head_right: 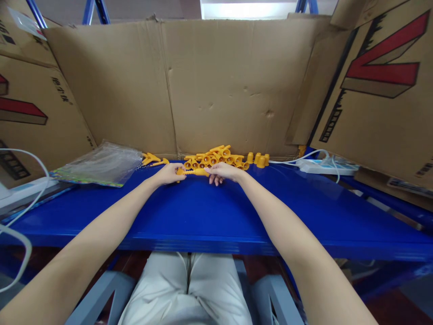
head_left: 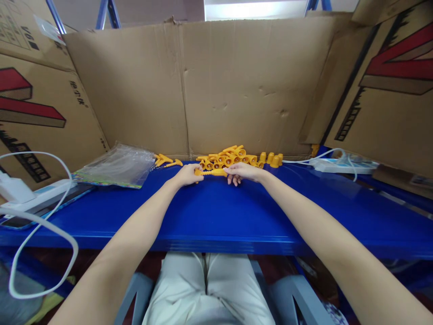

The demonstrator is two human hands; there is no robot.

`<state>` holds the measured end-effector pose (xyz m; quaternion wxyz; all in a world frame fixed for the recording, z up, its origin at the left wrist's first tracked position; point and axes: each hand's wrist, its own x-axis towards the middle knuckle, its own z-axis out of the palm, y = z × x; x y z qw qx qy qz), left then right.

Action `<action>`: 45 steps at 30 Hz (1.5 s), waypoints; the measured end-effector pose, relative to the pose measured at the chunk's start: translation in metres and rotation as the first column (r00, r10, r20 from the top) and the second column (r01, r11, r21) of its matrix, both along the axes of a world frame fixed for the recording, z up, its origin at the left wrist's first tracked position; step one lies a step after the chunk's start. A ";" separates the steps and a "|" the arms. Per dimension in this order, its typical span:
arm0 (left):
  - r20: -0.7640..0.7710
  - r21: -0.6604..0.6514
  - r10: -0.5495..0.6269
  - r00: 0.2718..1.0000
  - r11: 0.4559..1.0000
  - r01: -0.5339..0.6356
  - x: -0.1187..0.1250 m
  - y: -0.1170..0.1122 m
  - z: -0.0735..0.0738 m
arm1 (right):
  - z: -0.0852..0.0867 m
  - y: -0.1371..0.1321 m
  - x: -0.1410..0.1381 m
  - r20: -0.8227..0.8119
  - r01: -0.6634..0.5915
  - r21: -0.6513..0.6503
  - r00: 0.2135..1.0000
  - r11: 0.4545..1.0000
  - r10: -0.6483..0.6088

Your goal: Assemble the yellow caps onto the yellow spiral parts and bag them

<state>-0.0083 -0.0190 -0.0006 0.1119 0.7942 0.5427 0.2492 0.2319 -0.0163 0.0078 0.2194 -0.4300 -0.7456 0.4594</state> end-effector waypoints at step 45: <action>-0.016 0.050 -0.006 1.000 0.999 0.007 0.002 0.001 -0.001 | -0.007 0.005 -0.004 -0.070 0.039 -0.118 0.996 0.992 -0.047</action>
